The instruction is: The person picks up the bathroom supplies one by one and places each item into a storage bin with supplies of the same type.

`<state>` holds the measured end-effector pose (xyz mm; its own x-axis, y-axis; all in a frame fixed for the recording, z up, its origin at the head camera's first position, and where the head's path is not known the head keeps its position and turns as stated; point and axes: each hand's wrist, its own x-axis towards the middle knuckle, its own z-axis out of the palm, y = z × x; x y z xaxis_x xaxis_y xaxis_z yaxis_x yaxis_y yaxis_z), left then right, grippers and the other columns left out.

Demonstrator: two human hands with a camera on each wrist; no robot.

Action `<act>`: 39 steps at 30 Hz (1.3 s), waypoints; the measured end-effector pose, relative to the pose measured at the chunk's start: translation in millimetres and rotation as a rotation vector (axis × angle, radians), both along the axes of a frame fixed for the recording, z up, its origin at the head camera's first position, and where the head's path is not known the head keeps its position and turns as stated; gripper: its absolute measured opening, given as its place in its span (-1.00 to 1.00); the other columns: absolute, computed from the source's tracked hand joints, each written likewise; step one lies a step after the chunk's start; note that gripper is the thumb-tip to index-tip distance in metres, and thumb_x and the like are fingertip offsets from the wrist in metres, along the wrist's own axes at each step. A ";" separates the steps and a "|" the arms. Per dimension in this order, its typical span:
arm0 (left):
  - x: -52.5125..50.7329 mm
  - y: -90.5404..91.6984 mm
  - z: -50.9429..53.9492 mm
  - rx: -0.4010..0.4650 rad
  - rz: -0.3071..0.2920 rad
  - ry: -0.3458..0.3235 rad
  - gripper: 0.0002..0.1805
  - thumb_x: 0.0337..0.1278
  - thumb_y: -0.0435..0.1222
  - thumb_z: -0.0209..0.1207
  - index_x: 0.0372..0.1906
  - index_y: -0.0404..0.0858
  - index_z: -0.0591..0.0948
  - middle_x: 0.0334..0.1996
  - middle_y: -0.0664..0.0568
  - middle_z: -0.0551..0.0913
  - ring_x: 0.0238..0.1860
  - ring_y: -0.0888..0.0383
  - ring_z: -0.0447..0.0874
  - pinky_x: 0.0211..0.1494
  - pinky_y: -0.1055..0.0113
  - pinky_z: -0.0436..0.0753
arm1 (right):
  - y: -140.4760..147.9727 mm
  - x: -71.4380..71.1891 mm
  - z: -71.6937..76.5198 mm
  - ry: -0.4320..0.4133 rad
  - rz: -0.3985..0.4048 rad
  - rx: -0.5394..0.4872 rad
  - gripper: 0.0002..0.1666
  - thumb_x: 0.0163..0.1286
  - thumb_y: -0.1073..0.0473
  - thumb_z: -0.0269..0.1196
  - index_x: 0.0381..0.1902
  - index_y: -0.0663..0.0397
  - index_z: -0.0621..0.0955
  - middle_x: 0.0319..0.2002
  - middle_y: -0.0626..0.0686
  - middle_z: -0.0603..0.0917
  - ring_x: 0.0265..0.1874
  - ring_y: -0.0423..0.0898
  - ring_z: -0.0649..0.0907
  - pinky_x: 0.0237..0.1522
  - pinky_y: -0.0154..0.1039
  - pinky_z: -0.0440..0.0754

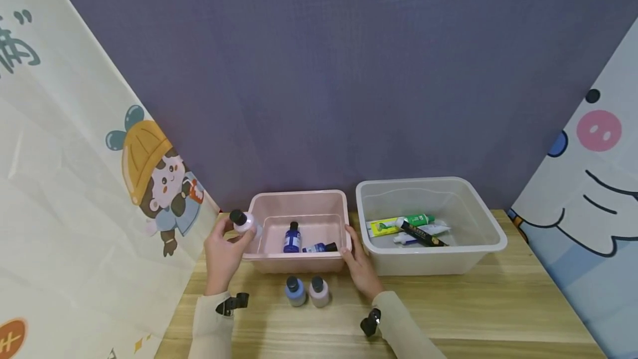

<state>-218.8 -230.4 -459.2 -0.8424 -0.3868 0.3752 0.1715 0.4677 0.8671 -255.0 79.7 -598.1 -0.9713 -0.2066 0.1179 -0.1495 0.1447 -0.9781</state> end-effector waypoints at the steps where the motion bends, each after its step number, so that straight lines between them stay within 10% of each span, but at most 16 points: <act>1: -1.5 -1.1 0.5 -0.007 -0.004 -0.005 -0.56 0.02 -0.37 0.50 0.05 -0.27 0.65 -0.12 -0.08 0.68 -0.08 0.25 0.61 -0.12 0.54 0.71 | -0.1 0.1 0.6 0.000 0.001 0.001 -0.30 0.63 -0.14 0.00 0.60 -0.60 0.03 0.67 0.08 0.00 0.63 0.24 0.01 0.55 0.40 -0.07; 12: -22.4 -3.2 12.9 -0.159 -0.065 -0.043 -0.44 0.01 -0.21 0.52 0.13 -0.26 0.62 -0.02 -0.15 0.71 0.01 -0.02 0.66 -0.15 0.55 0.63 | 0.9 -1.7 -1.9 0.004 0.005 -0.011 -0.30 0.62 -0.18 0.00 0.60 -0.60 0.04 0.67 0.08 0.01 0.63 0.24 0.01 0.55 0.41 -0.08; 19: -36.0 -4.1 18.5 -0.251 -0.080 -0.076 -0.44 -0.04 -0.21 0.53 0.09 -0.33 0.63 -0.06 -0.23 0.74 -0.01 -0.16 0.68 0.01 0.13 0.52 | 0.5 -0.3 0.3 0.016 0.006 -0.016 -0.29 0.62 -0.16 0.01 0.60 -0.58 0.04 0.66 0.10 0.02 0.63 0.24 0.03 0.55 0.39 -0.07; 39: -67.8 -6.4 14.8 -0.420 -0.119 -0.220 -0.45 -0.06 -0.16 0.48 0.03 -0.39 0.65 -0.17 -0.24 0.76 -0.20 -0.08 0.69 -0.11 0.07 0.66 | -1.4 0.6 0.7 0.005 -0.024 0.021 -0.30 0.63 -0.16 -0.01 0.60 -0.60 0.03 0.67 0.09 0.01 0.62 0.27 0.04 0.53 0.43 -0.04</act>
